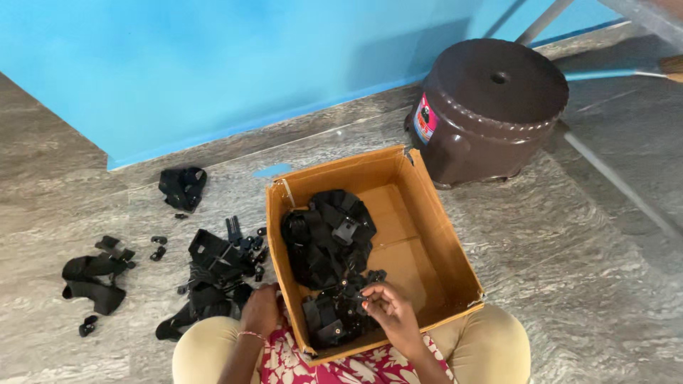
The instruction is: The person sits on the floor and assembles small black plastic camera mounts by hand. They pick up individual components from a cardboard box and the floor, connect them together, and place the assembled units back into the box.
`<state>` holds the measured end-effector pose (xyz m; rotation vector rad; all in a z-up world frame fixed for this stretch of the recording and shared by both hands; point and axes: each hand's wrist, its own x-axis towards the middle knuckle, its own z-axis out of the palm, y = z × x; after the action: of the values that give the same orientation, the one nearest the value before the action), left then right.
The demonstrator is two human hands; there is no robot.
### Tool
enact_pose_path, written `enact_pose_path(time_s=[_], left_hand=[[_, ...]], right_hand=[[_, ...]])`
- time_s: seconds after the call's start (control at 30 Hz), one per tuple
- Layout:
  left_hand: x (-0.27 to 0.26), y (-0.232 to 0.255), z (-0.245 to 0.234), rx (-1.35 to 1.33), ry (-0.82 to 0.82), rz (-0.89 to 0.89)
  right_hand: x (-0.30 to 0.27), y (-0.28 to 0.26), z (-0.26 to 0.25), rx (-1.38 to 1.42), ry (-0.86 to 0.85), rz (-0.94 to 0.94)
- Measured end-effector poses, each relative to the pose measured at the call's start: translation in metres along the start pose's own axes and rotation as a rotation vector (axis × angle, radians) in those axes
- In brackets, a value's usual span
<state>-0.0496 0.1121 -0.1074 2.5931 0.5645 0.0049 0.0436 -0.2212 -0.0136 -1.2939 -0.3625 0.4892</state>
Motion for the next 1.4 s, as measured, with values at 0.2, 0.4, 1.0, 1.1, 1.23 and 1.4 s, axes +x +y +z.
enact_pose_path(time_s=[0.2,0.4,1.0,1.1,1.23,1.4], left_hand=[[0.027,-0.027,0.025,0.029,-0.55,-0.107],[0.039,-0.033,0.03,0.107,-0.273,-0.209],[-0.001,0.028,-0.017,0.355,-0.252,-0.406],[-0.025,0.085,-0.052,0.284,-0.053,-0.335],[-0.052,0.153,-0.08,-0.111,0.537,0.099],[-0.028,0.192,-0.056,-0.714,0.075,0.261]], right_hand=[[0.0,-0.005,0.006,-0.002,-0.002,-0.016],[-0.004,-0.018,0.013,-0.085,0.036,0.046],[-0.004,-0.011,0.008,-0.118,0.053,-0.001],[0.0,-0.005,0.005,-0.067,0.081,0.026],[0.017,-0.013,0.006,-0.081,0.215,0.16],[0.03,-0.022,0.008,-0.288,0.171,-0.029]])
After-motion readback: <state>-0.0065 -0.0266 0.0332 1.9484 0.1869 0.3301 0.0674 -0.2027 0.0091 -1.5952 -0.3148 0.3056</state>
